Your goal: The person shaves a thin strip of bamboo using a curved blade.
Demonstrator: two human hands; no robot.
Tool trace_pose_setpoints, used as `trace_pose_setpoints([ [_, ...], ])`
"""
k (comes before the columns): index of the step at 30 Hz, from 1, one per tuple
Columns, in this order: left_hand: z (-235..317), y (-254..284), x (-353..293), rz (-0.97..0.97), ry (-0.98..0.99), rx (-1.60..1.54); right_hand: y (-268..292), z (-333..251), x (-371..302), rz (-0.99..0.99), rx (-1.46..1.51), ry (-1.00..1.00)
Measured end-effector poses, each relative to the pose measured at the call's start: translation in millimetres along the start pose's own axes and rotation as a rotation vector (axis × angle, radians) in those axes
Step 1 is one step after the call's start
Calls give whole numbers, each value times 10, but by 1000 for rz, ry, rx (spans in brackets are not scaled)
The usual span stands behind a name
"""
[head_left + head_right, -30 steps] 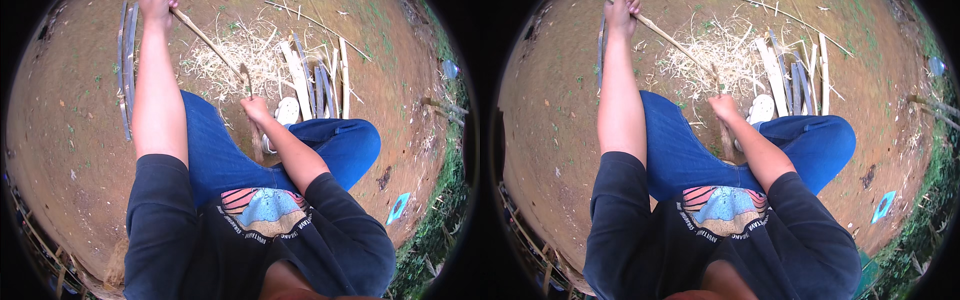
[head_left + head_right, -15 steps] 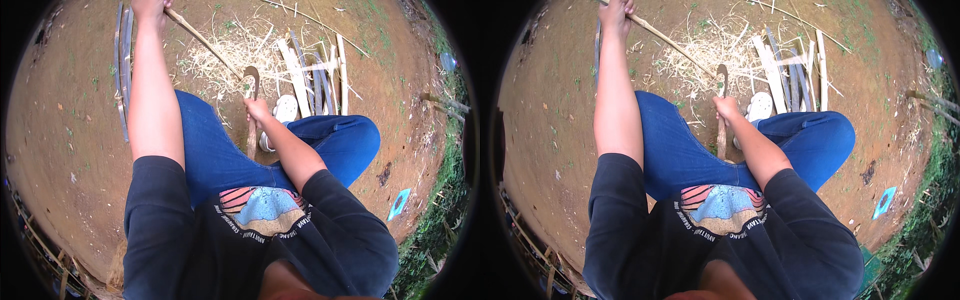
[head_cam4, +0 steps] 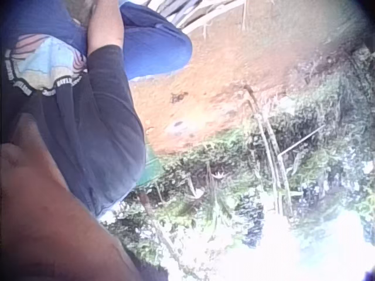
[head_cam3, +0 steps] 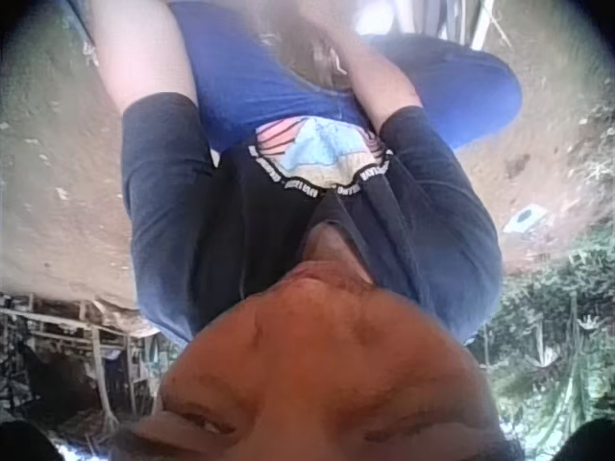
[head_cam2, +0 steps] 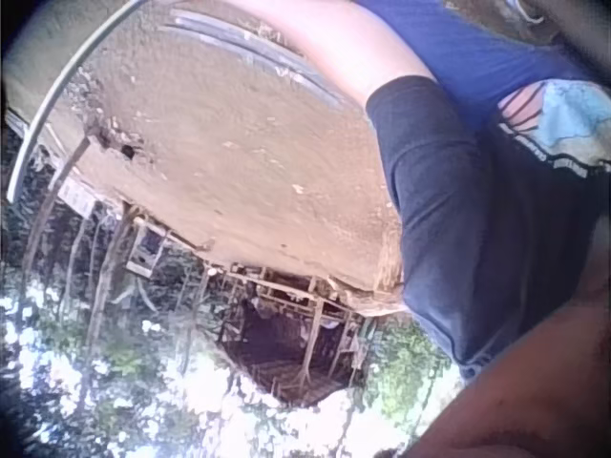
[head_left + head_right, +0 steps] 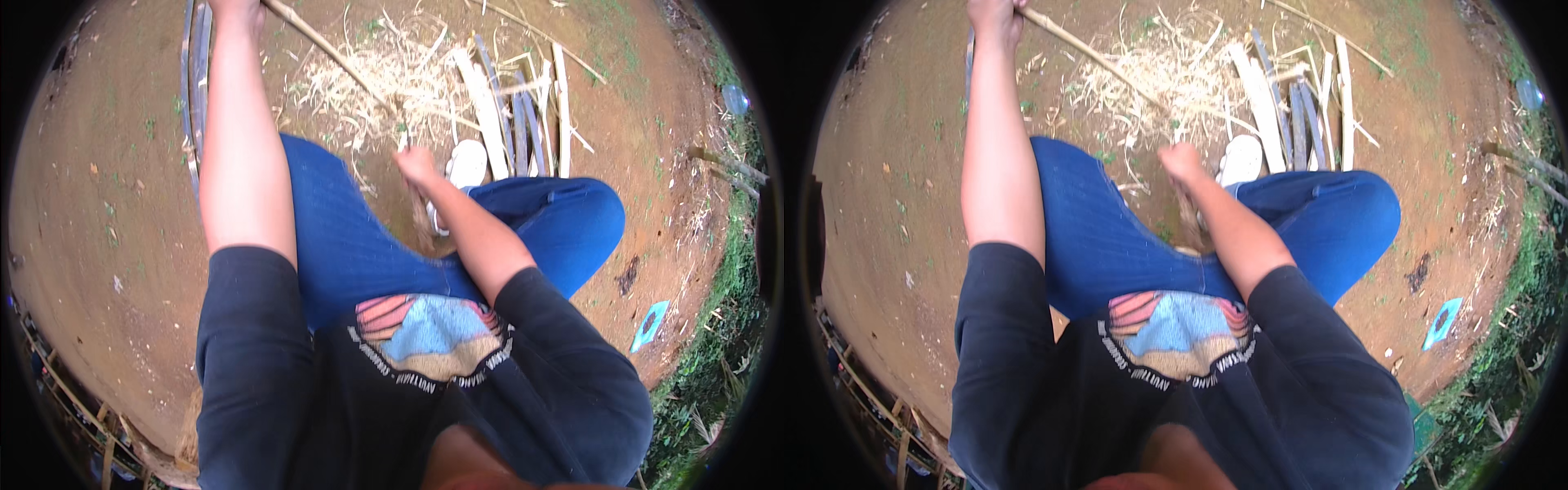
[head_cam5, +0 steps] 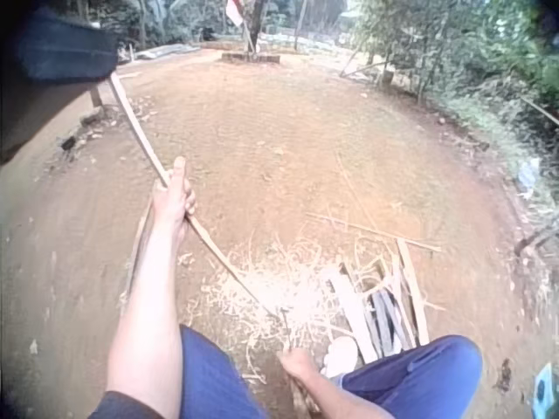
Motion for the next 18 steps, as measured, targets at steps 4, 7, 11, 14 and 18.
trace_pose_setpoints([
  [4,-85,-52,62,-9,-6,-22,67,-64,96,99,392,-85],
  [7,-18,28,36,-18,-8,-37,34,-386,9,37,76,68],
  [11,-21,-3,34,-4,-3,-24,-48,-692,-117,98,-126,394],
  [14,-27,-124,-16,-46,21,-39,152,189,173,31,-302,71],
  [18,-40,-28,-25,-83,15,-50,136,36,180,26,136,-32],
])
Point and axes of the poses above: each hand's wrist, its own x-axis towards the middle knuckle, its own y-axis out of the back of the hand, z = x × y, the point moved 1 cm from there along x, towards the middle knuckle, and after that the axes turned 14 degrees about y, right-handed, at the moved point
